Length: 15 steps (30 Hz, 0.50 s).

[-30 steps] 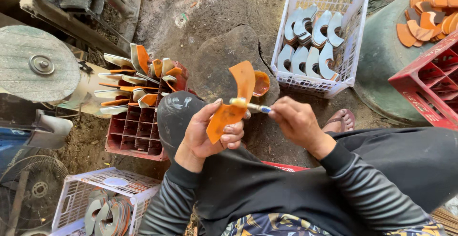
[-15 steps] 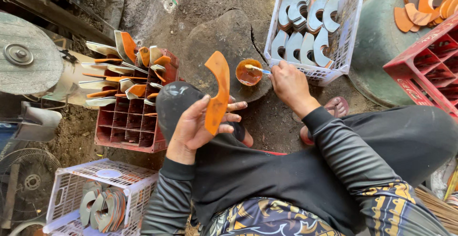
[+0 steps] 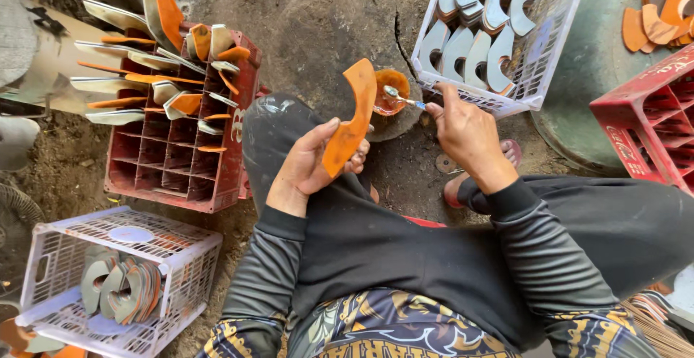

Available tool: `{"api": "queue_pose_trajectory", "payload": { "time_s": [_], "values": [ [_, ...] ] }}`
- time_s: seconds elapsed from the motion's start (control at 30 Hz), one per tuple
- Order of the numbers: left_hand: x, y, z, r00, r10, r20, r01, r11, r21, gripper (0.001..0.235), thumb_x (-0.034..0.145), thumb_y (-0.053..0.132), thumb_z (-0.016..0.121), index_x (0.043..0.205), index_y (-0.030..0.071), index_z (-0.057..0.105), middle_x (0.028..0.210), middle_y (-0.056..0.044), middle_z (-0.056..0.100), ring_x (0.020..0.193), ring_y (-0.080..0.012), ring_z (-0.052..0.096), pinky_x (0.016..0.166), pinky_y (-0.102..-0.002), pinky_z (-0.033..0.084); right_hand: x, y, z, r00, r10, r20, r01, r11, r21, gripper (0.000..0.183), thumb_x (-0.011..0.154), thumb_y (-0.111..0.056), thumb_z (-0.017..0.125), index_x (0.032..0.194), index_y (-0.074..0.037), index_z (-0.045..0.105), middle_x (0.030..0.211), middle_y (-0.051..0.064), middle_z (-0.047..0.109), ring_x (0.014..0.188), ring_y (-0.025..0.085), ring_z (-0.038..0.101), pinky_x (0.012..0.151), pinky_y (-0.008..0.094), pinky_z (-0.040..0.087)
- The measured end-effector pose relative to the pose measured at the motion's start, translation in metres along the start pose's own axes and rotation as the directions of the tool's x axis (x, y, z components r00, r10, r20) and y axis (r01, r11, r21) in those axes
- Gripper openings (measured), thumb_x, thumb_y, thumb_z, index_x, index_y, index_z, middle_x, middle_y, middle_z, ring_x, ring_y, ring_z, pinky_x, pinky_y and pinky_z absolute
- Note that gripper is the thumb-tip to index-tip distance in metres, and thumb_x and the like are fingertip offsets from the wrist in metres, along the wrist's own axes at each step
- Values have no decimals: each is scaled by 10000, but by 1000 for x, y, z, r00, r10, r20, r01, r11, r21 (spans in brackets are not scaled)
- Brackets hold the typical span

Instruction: The person sits on the ground and paints curved wooden parts with an orange-brown liquid using a brush. They dip the brush into a small container, apply the coating to each part, and place the finished pieces into a red crate.

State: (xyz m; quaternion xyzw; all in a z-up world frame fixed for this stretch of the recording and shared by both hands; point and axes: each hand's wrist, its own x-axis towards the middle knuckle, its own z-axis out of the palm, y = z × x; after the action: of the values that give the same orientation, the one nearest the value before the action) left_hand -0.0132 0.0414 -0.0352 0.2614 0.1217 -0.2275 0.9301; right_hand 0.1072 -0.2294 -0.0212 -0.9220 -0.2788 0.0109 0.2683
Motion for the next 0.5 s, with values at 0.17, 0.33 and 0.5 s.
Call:
{"api": "queue_pose_trajectory", "payload": {
  "time_s": [0.17, 0.33, 0.5],
  "values": [
    [-1, 1, 0, 996, -47, 80, 55, 993, -105, 647, 1035, 450, 518, 1443, -52, 508, 958, -80, 556, 835, -174, 549, 776, -327, 473, -3, 2, -5, 998, 65, 8, -66, 991, 120, 304, 1008, -303, 677, 1051, -12, 600, 798, 200, 681, 784, 427, 673, 668, 511, 499],
    [1, 3, -3, 990, -72, 117, 84, 991, -106, 651, 1024, 473, 525, 1384, -69, 501, 940, -77, 538, 840, -184, 540, 772, -330, 464, -8, 7, -3, 993, 82, -89, -65, 982, 179, 254, 1068, -253, 632, 967, -23, 667, 876, 206, 680, 810, 427, 661, 680, 494, 492],
    [3, -2, -4, 985, -91, 148, 115, 981, -159, 637, 1054, 474, 506, 1374, -77, 504, 923, -74, 518, 831, -187, 528, 761, -323, 446, -14, 12, 1, 991, 127, 44, -133, 971, 201, 235, 1028, -260, 644, 983, -34, 690, 836, 192, 687, 771, 404, 665, 659, 483, 493]
  ]
}}
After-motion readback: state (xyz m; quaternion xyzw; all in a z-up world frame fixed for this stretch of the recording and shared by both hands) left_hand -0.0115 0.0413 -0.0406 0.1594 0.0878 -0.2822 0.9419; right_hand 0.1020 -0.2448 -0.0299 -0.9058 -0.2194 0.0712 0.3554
